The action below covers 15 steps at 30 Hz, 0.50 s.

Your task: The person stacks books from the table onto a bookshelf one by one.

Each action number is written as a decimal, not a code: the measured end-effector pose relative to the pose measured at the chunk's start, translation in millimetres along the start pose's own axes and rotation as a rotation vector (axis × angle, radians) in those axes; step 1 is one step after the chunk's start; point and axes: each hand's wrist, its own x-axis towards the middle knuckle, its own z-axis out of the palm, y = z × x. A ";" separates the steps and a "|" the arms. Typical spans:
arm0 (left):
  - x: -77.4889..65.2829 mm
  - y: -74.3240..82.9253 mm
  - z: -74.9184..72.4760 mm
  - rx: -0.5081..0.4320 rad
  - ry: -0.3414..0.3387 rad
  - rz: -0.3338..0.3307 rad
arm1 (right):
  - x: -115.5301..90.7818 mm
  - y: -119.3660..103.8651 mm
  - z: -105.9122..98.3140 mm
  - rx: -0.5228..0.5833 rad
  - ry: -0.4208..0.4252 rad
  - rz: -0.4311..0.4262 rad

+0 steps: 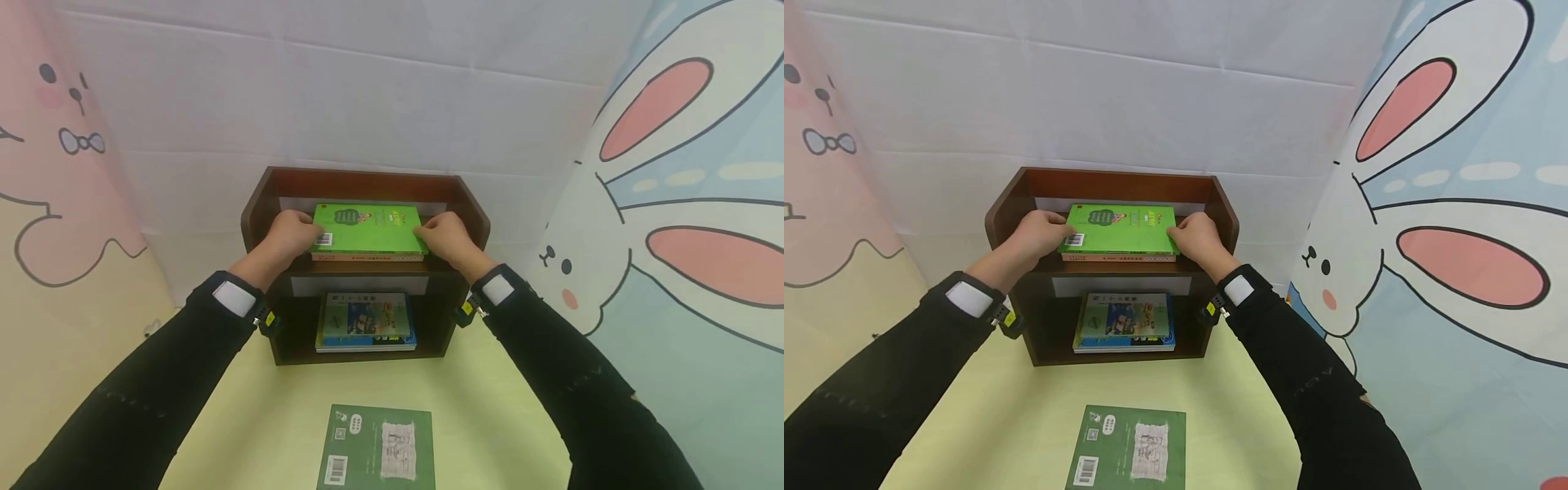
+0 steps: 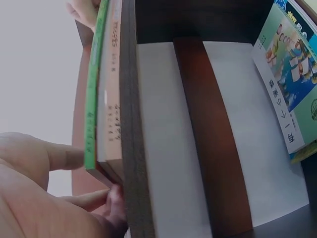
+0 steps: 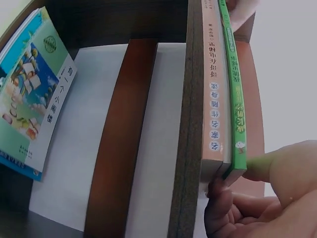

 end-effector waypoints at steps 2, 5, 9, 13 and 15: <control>-3.2 0.7 -1.0 0.023 -0.002 0.021 | -2.5 -1.1 0.2 -0.050 0.017 -0.046; -13.1 1.1 -1.2 0.052 0.013 0.089 | -13.3 -3.9 1.6 -0.124 0.079 -0.131; -39.1 -2.0 3.0 0.090 0.089 0.223 | -42.3 -5.5 5.6 -0.171 0.181 -0.251; -79.1 -19.3 16.4 0.084 0.155 0.342 | -84.6 8.1 16.0 -0.162 0.255 -0.342; -101.5 -35.8 26.8 0.080 0.153 0.369 | -108.0 22.4 24.4 -0.135 0.259 -0.352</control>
